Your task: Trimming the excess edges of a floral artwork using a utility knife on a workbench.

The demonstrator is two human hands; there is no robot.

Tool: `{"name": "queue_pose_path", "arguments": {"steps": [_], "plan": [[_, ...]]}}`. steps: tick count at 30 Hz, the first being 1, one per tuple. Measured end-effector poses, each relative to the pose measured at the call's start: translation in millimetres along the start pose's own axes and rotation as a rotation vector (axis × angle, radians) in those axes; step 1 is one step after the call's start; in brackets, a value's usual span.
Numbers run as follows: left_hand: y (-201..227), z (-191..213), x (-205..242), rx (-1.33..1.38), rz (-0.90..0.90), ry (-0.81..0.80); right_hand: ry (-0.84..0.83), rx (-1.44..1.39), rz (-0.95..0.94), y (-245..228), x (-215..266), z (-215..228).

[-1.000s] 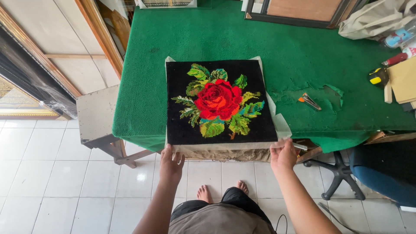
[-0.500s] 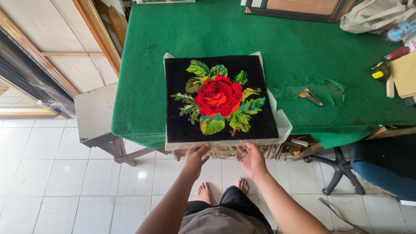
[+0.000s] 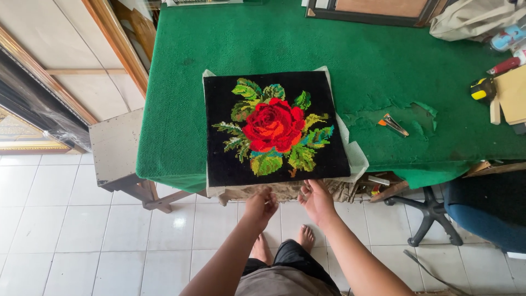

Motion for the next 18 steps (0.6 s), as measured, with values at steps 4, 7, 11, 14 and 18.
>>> {"name": "queue_pose_path", "arguments": {"steps": [4,7,11,14,18], "plan": [[10,-46,49,-0.11,0.025,-0.13,0.029,0.007,-0.001,-4,8,-8],[29,-58,61,-0.015,-0.026,-0.078,0.065,0.025,-0.015,-3,7,-6],[37,-60,63,-0.012,-0.117,0.005,0.131,0.022,-0.033,-4,24,-16],[36,-61,66,-0.001,-0.209,0.022,0.141,0.114,-0.045,-3,47,-23],[34,-57,74,0.002,-0.275,0.008,0.062,0.32,-0.015,-4,73,-39]]}}
Point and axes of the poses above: each hand's wrist, its own x-axis away from the middle knuckle, its own z-axis out of the back of the hand, y = z × x, the point moved 4 cm from there along -x, towards the middle knuckle, and after that the axes turned 1 degree about z, right-handed, at the moved point
